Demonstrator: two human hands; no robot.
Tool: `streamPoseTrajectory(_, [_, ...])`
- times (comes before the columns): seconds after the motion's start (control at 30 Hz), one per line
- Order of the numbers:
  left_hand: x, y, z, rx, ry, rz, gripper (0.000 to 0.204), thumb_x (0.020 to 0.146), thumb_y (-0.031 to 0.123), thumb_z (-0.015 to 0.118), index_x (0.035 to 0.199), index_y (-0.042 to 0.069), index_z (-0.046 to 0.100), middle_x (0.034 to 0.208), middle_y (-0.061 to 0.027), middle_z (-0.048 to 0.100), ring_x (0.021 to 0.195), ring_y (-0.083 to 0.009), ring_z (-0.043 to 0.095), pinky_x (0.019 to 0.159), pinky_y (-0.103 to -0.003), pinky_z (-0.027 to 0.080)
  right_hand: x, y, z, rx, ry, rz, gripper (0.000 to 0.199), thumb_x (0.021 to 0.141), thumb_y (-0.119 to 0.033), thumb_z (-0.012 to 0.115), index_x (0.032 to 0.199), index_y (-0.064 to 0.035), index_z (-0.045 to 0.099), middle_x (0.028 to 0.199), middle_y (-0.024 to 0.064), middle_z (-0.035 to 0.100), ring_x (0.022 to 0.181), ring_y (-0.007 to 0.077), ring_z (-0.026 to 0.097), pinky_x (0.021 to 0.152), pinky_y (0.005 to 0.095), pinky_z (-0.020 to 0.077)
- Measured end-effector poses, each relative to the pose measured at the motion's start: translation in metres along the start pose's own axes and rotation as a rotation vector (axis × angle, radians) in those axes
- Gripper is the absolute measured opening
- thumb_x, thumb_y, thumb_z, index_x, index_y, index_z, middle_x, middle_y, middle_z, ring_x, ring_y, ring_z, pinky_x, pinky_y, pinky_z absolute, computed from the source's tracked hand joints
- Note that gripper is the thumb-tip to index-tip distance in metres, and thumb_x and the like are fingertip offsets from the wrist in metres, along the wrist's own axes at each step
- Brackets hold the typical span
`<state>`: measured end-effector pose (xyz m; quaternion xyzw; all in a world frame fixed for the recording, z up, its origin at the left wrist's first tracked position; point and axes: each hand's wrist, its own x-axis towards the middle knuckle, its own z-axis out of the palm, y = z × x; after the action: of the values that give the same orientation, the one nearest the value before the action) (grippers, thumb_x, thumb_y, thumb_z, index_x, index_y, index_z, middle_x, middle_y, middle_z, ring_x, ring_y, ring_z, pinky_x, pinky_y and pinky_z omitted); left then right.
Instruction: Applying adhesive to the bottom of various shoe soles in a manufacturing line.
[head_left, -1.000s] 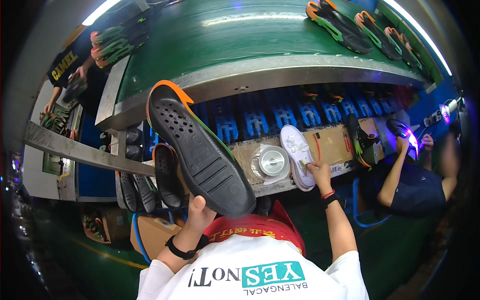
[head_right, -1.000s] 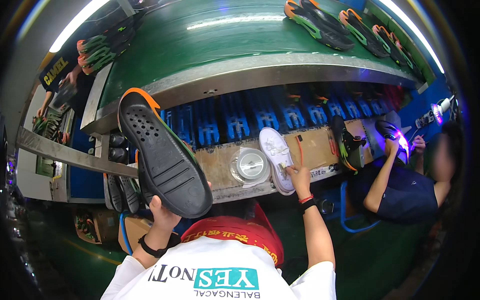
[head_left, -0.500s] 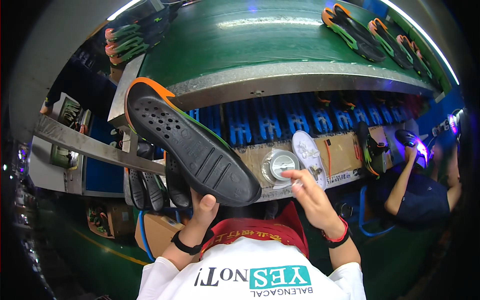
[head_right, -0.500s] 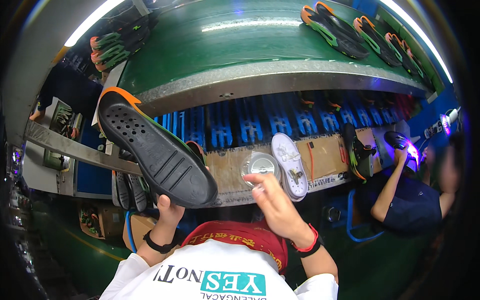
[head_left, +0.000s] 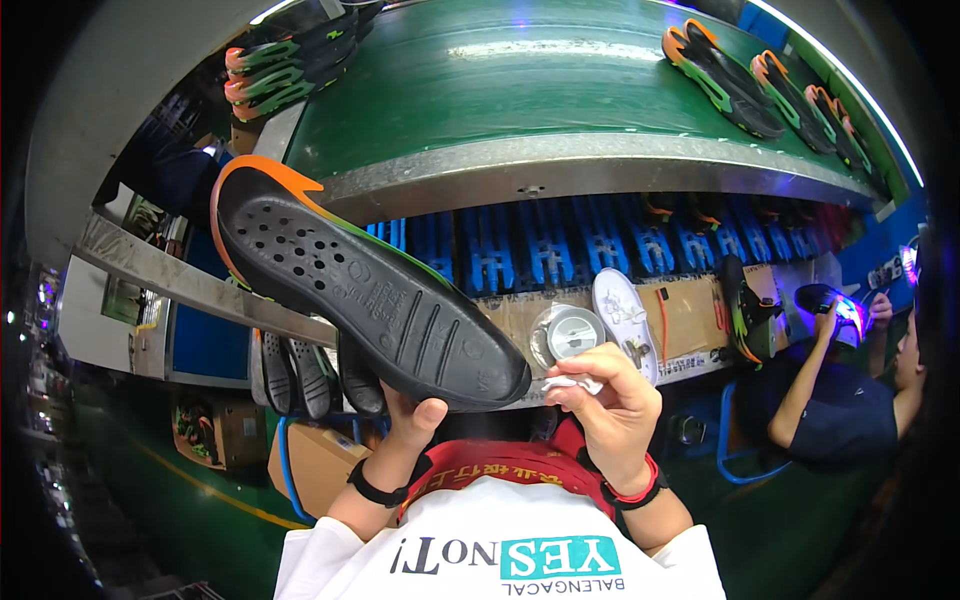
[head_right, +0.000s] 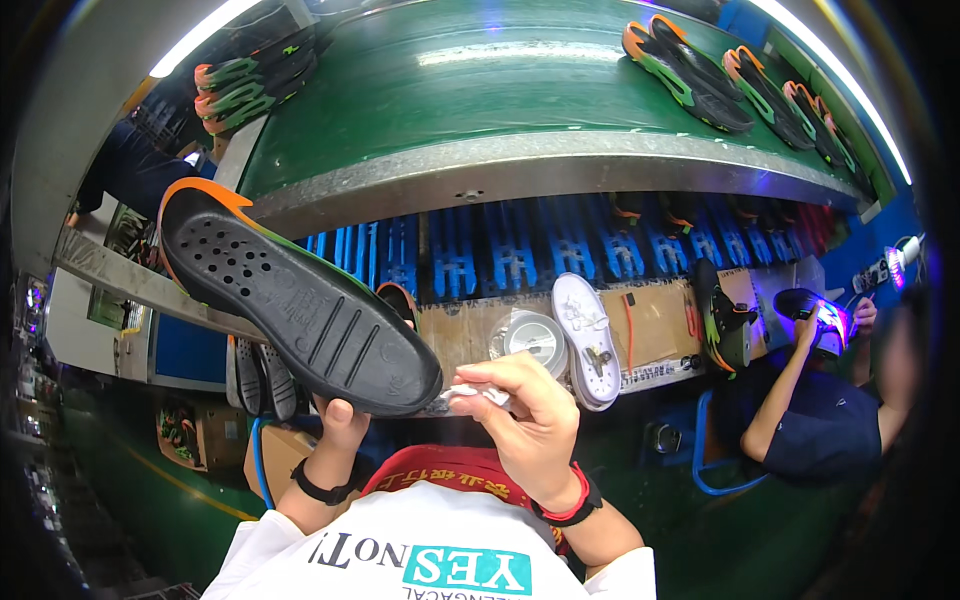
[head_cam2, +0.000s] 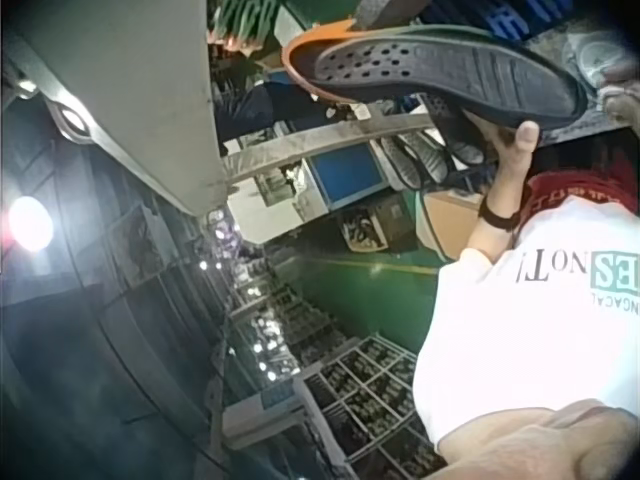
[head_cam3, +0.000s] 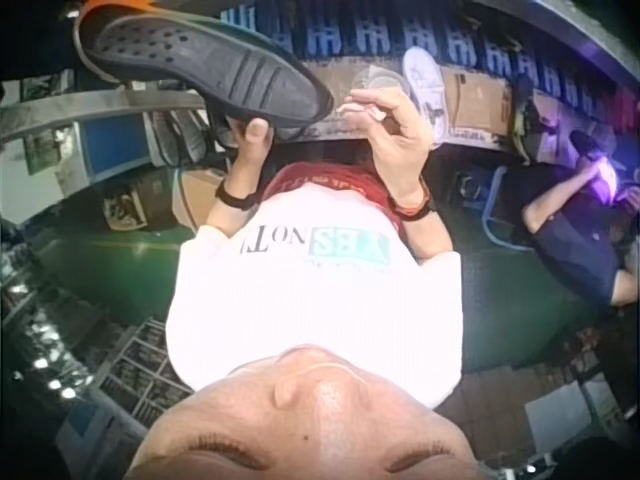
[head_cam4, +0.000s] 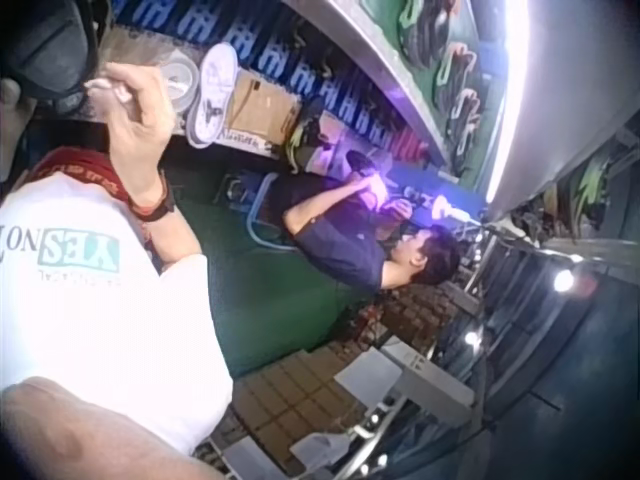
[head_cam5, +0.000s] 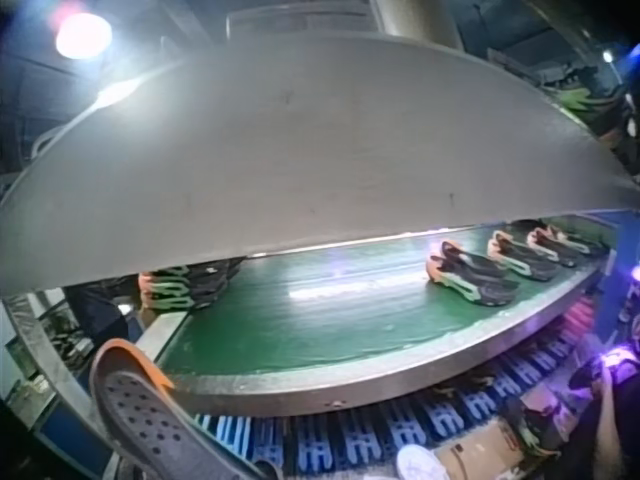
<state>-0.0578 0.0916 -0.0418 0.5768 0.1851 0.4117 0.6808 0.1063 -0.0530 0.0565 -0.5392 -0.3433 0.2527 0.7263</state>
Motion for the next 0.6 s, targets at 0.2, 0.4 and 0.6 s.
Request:
streamPoseTrajectory(0.2, [0.003, -0.001, 0.003, 0.048, -0.024, 0.081, 0.102, 0.074, 0.05, 0.075, 0.144, 0.007, 0.015, 0.136, -0.012, 0.035, 0.122, -0.0232, 0.041, 0.102, -0.038, 0.037, -0.004, 0.013, 0.015, 0.068, 0.069, -0.1, 0.021, 0.076, 0.017, 0.065, 0.093, 0.0033, 0.066, 0.097, 0.011, 0.055, 0.087, 0.0161, 0.063, 0.071, 0.0219, 0.0562])
streamPoseTrajectory(0.4, [0.006, 0.009, 0.017, 0.069, 0.005, 0.141, 0.102, 0.074, 0.048, 0.076, 0.143, 0.005, 0.015, 0.135, -0.0126, 0.035, 0.122, -0.0231, 0.041, 0.101, -0.038, 0.038, -0.006, 0.02, 0.017, -0.127, 0.068, -0.167, 0.022, 0.074, 0.014, 0.069, 0.092, 0.0006, 0.068, 0.09, 0.0074, 0.052, 0.077, 0.0113, 0.056, 0.066, 0.0198, 0.048])
streamPoseTrajectory(0.6, [0.005, 0.012, 0.022, 0.044, 0.037, 0.133, 0.102, 0.073, 0.047, 0.078, 0.142, 0.004, 0.017, 0.133, -0.0125, 0.037, 0.121, -0.0226, 0.042, 0.1, -0.037, 0.039, -0.003, 0.021, 0.019, -0.077, 0.126, -0.119, 0.019, 0.076, 0.011, 0.069, 0.092, 0.0016, 0.067, 0.087, 0.0064, 0.053, 0.075, 0.0104, 0.052, 0.064, 0.0197, 0.0443])
